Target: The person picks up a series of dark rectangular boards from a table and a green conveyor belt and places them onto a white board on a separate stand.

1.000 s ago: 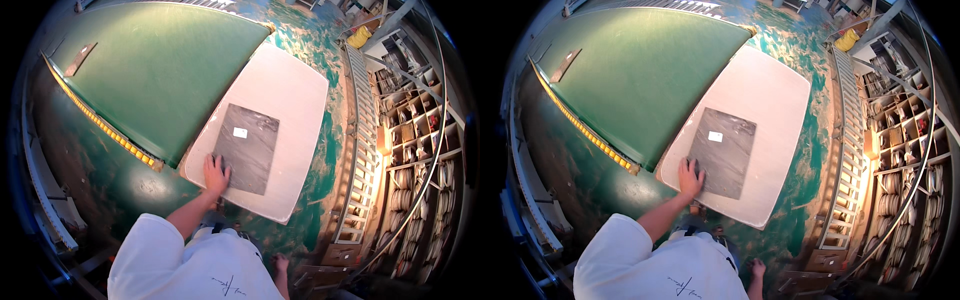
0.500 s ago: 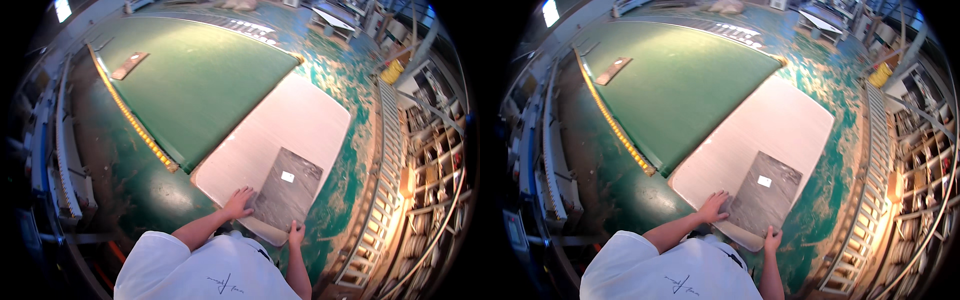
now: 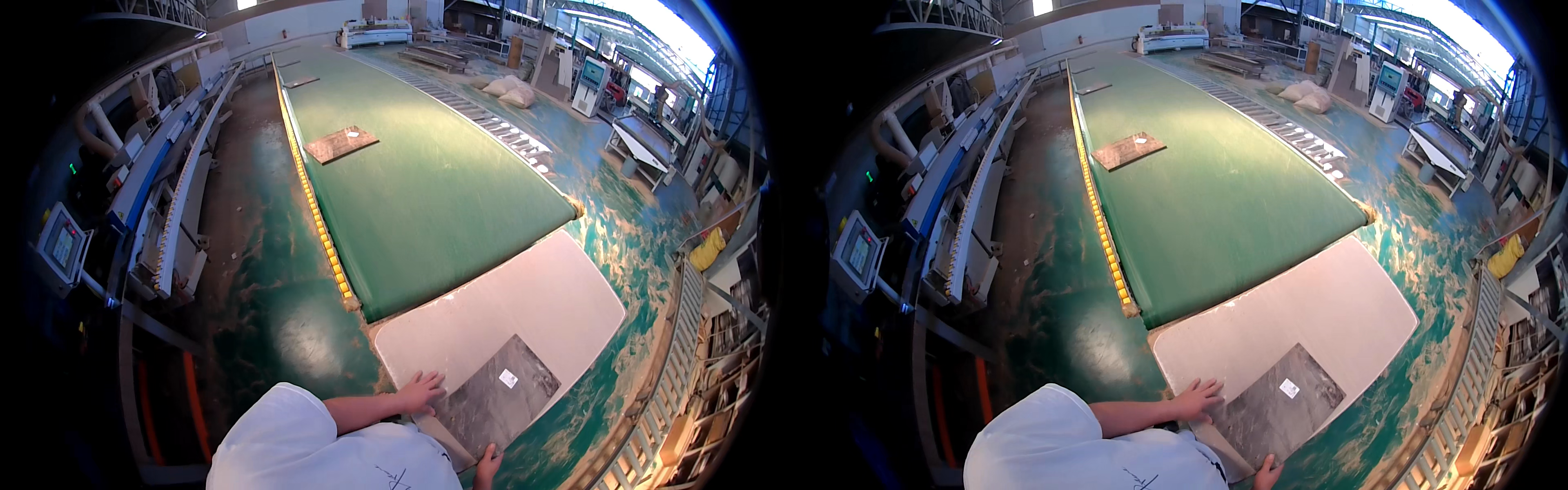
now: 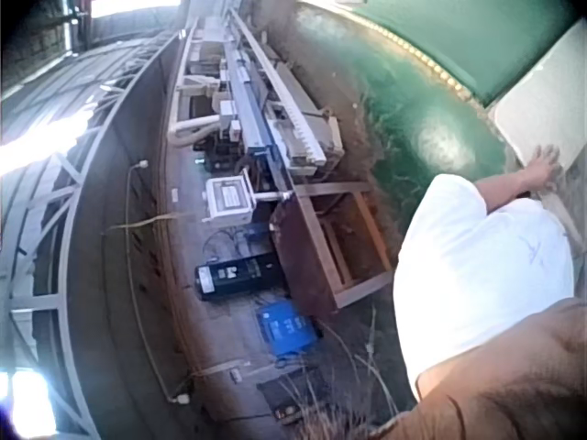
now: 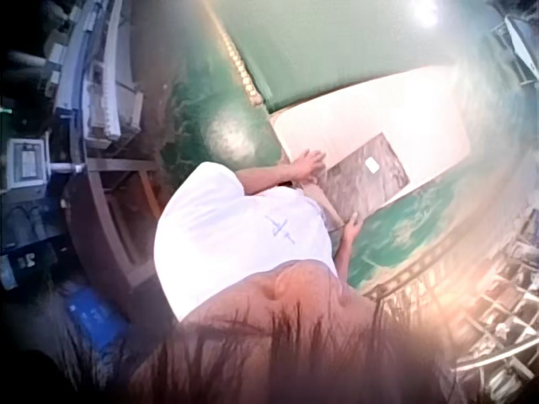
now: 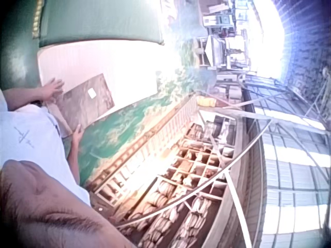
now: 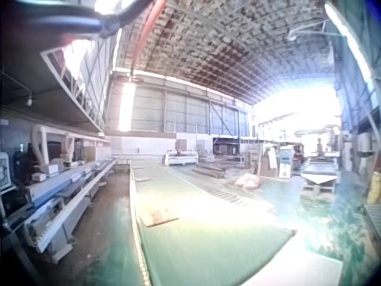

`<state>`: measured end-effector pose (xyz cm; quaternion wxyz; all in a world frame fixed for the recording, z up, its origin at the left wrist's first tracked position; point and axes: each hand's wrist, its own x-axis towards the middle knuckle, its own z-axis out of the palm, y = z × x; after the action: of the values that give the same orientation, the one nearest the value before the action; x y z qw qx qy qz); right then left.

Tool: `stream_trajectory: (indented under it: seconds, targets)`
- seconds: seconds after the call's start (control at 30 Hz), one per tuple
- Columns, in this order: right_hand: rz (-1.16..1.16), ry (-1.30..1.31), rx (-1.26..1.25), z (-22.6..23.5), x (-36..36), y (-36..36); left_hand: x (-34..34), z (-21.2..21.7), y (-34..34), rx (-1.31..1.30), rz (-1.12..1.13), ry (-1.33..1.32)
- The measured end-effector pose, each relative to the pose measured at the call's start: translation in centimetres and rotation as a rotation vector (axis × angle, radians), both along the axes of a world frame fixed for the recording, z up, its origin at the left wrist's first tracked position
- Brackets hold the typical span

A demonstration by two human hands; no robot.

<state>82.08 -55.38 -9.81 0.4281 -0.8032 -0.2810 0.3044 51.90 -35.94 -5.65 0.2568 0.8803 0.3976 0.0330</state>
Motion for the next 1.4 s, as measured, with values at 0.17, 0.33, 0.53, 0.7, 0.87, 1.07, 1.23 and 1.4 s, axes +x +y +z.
stream_trajectory:
  seconds: [0.17,0.33,0.53,0.7,0.87,1.07,1.23,1.4]
  targets:
    - [0.054,-0.077,-0.087,5.9,-2.8,2.1,0.2,0.5,0.6,0.037,-0.038,0.125]
    - [-0.046,-0.040,-0.069,5.7,-3.7,1.9,-0.3,-0.3,0.6,0.094,-0.059,0.099]
    - [-0.031,0.022,-0.144,3.4,-2.7,1.2,-0.6,0.8,1.4,0.049,-0.071,0.079]
    - [-0.024,0.006,-0.143,3.7,-3.2,1.1,-1.4,0.5,1.9,0.049,-0.063,0.000]
    - [0.016,0.048,-0.123,4.1,-3.0,1.0,-1.1,0.7,1.7,0.034,-0.060,0.020]
    - [-0.004,0.086,-0.080,3.5,-3.1,0.8,-1.0,0.6,1.8,0.021,-0.041,0.030]
    - [-0.002,0.019,-0.072,1.1,-1.7,0.4,-0.9,0.8,2.0,0.022,-0.040,0.020]
    - [0.004,-0.023,0.016,0.1,-1.7,0.2,-0.9,0.6,2.3,0.037,-0.049,0.026]
